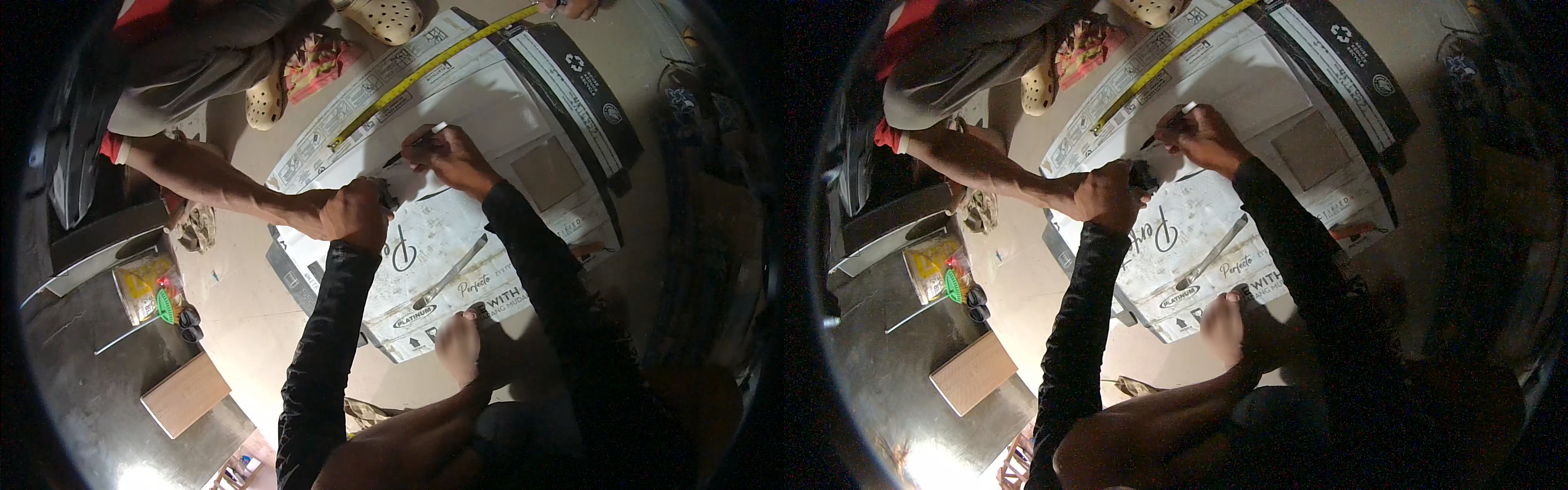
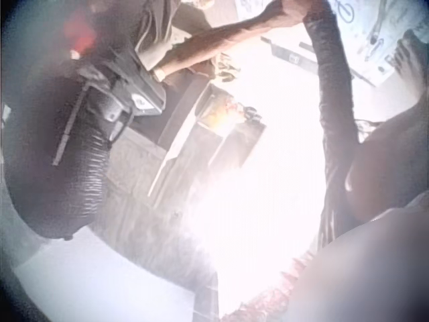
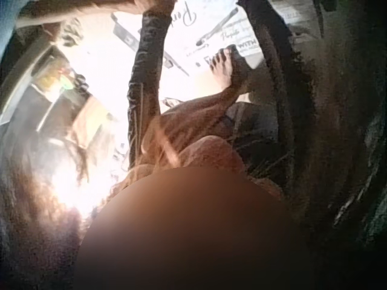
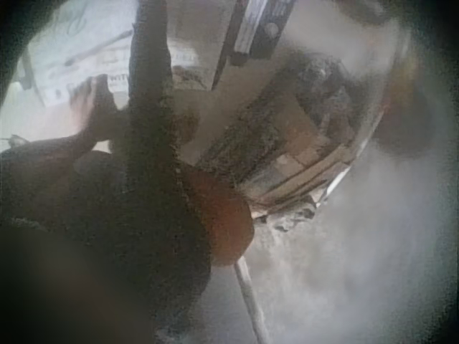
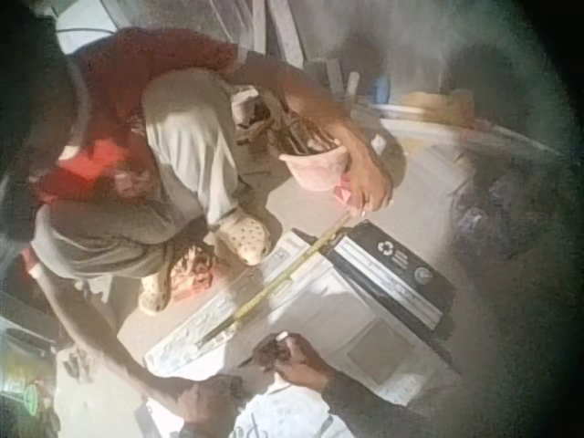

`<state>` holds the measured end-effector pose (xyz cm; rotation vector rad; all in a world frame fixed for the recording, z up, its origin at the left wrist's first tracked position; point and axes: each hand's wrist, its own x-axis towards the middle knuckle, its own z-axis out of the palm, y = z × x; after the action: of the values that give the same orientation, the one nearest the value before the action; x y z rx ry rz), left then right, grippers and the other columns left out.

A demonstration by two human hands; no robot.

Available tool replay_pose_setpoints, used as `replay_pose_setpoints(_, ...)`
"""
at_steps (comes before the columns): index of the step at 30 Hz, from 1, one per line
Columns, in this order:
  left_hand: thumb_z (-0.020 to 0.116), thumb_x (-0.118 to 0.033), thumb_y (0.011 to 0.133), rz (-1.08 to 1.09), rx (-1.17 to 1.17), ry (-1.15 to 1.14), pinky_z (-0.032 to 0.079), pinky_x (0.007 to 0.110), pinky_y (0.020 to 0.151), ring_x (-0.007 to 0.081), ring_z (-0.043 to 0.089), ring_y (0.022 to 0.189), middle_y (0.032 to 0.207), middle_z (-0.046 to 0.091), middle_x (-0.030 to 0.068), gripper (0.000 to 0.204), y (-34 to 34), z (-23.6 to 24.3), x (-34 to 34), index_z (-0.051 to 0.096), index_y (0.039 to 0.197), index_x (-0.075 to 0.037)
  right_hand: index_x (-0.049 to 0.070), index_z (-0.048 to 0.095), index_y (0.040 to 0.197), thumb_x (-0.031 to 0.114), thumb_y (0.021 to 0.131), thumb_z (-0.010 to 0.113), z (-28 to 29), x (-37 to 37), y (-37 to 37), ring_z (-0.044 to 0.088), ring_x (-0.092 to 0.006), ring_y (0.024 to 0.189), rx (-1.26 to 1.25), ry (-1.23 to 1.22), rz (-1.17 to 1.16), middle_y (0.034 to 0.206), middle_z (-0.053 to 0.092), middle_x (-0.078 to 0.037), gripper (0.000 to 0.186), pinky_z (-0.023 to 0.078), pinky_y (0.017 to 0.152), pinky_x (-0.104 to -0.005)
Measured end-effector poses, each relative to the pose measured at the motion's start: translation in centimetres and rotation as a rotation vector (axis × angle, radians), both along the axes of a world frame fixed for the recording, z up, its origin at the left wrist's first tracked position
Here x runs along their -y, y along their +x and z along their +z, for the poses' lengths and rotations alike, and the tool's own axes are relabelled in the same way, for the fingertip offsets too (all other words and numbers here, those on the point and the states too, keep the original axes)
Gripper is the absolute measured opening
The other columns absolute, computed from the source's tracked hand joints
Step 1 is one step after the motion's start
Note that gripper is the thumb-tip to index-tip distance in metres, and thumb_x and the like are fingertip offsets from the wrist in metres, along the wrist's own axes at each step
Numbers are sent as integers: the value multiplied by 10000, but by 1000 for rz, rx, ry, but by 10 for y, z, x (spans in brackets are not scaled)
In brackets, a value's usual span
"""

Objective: The person sits on the floor and uses a screwdriver to disassemble a small black electrical component. They remove screws, separate parts, and inspect the interior while another person measures a nearby appliance.

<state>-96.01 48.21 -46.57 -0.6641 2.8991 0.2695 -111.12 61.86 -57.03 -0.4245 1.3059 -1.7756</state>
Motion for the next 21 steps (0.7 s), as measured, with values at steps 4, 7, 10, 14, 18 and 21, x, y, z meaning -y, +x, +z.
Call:
replay_pose_setpoints(4,811,-248,785,29,71,-16,604,433,742,320,774,848,942,789,97,310,-2,2,-1,787,1075,-141,19,712,985,167,930,772,-2,6,4,722,-153,831,-159,85,-2,923,750,-77,169,592,771,-327)
replay_pose_setpoints(7,792,-153,786,10,-30,7,602,458,728,352,766,847,915,776,116,230,-3,2,-3,796,1016,-139,-20,706,891,286,876,788,-2,15,2,770,-233,796,-428,156,-31,842,770,-157,317,599,749,-394)
replay_pose_setpoints(10,780,-161,800,13,6,19,604,462,729,352,767,852,934,776,120,232,-2,4,-2,795,1031,-137,-31,708,868,324,856,785,1,19,5,779,-285,784,-535,132,-59,831,772,-184,364,597,744,-422)
replay_pose_setpoints(14,764,-170,812,71,75,34,607,464,738,354,768,863,973,780,121,234,-3,2,-3,796,1041,-135,11,730,935,209,867,769,-1,16,2,748,-222,766,-548,188,12,849,767,-129,213,591,726,-372)
replay_pose_setpoints(18,758,-174,821,98,43,121,609,458,740,354,770,862,982,783,122,231,-5,3,-1,792,1044,-127,26,745,964,190,856,771,-4,25,1,735,-180,772,-522,200,19,860,764,-109,198,590,731,-357)
replay_pose_setpoints(21,760,-180,823,30,7,1,611,459,741,356,770,856,994,785,124,248,-3,5,-3,792,1062,-124,19,742,959,188,848,780,-5,26,1,736,-174,787,-653,218,8,869,765,-114,206,591,740,-357)
